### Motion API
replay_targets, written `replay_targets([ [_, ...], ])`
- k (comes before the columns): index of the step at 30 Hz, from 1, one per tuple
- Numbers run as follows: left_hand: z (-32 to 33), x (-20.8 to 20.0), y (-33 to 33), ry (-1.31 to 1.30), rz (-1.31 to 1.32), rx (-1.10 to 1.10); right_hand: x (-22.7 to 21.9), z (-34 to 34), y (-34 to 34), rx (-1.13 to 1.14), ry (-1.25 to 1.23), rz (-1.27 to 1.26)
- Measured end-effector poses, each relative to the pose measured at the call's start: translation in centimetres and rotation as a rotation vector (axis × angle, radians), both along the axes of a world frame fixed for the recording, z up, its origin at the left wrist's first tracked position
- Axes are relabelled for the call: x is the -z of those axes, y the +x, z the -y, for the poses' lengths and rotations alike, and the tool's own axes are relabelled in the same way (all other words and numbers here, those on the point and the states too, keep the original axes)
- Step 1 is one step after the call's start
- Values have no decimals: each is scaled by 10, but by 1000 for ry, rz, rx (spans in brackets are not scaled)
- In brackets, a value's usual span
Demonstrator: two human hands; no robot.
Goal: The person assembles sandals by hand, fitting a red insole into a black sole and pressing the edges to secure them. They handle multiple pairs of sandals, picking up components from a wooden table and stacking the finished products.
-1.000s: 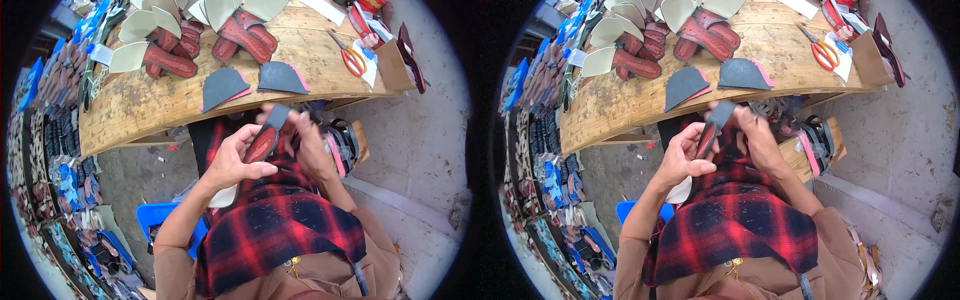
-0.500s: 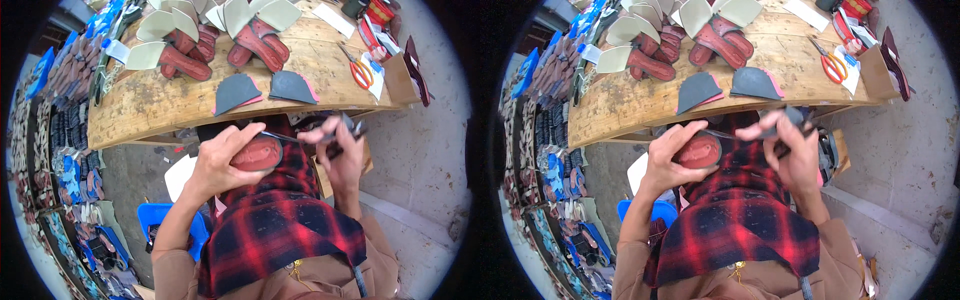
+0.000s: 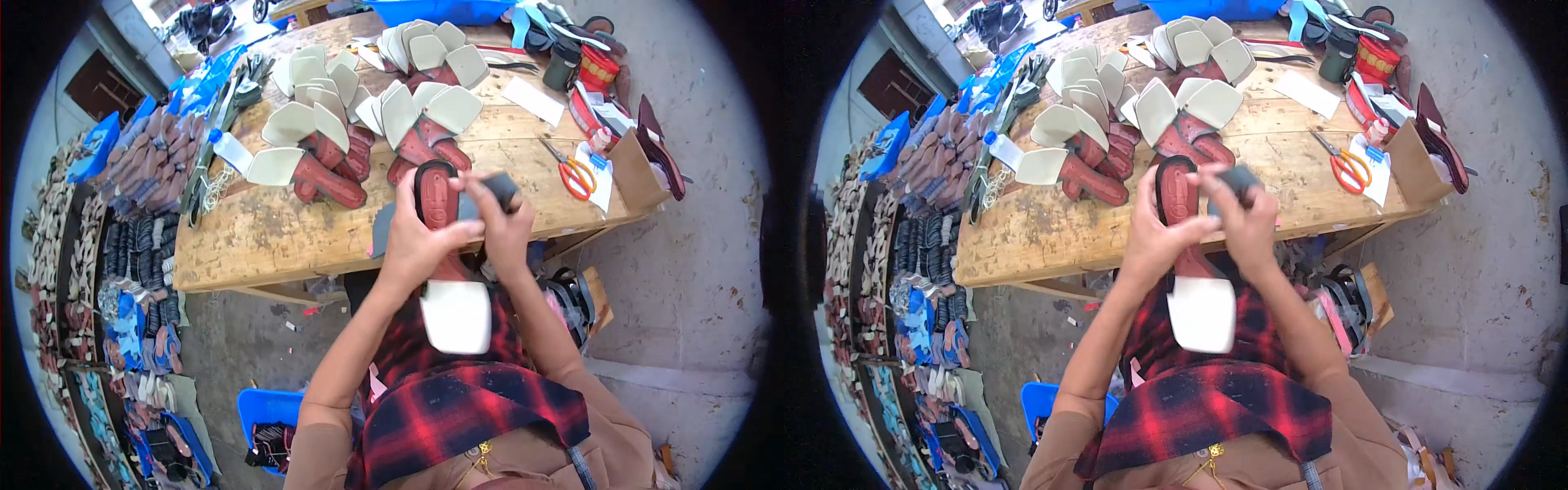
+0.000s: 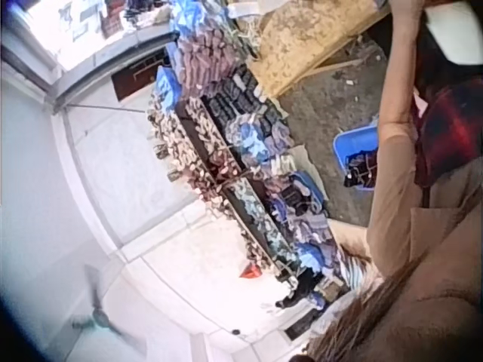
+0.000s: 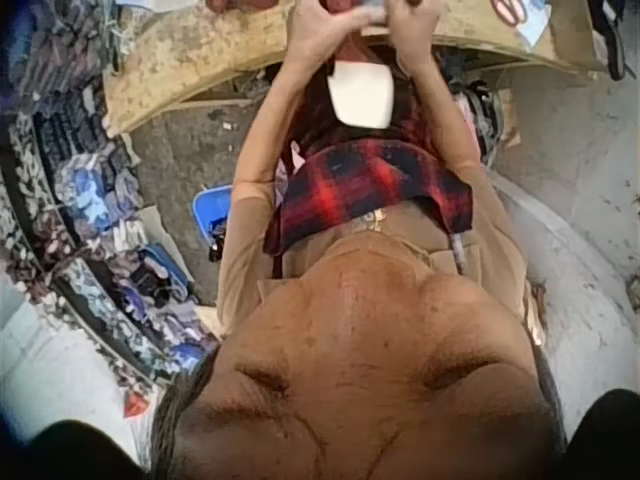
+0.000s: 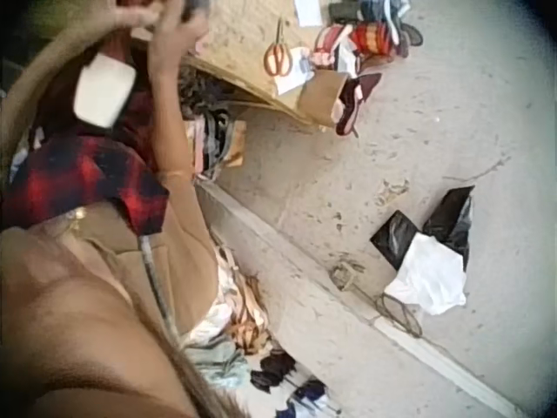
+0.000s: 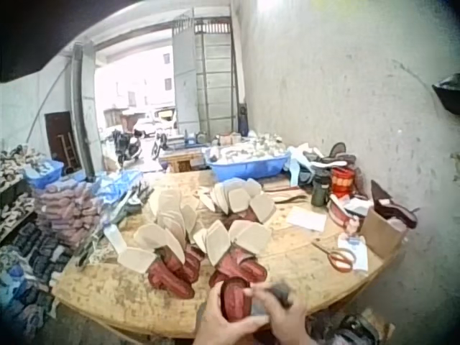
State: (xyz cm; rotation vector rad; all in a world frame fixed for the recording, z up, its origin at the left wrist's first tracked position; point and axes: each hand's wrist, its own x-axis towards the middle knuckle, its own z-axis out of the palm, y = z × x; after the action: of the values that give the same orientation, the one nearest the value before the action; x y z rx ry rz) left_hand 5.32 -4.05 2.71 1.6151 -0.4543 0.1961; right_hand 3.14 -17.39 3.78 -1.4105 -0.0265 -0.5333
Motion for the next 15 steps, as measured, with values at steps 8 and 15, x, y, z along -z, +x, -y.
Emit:
replay_targets([
  [8, -5, 36, 2, -601, -573, 96, 19, -1, -62, -225, -3, -171],
  [15, 9, 50, -10, -635, -735, 39, 44, 35, -74, -446, -206, -134],
])
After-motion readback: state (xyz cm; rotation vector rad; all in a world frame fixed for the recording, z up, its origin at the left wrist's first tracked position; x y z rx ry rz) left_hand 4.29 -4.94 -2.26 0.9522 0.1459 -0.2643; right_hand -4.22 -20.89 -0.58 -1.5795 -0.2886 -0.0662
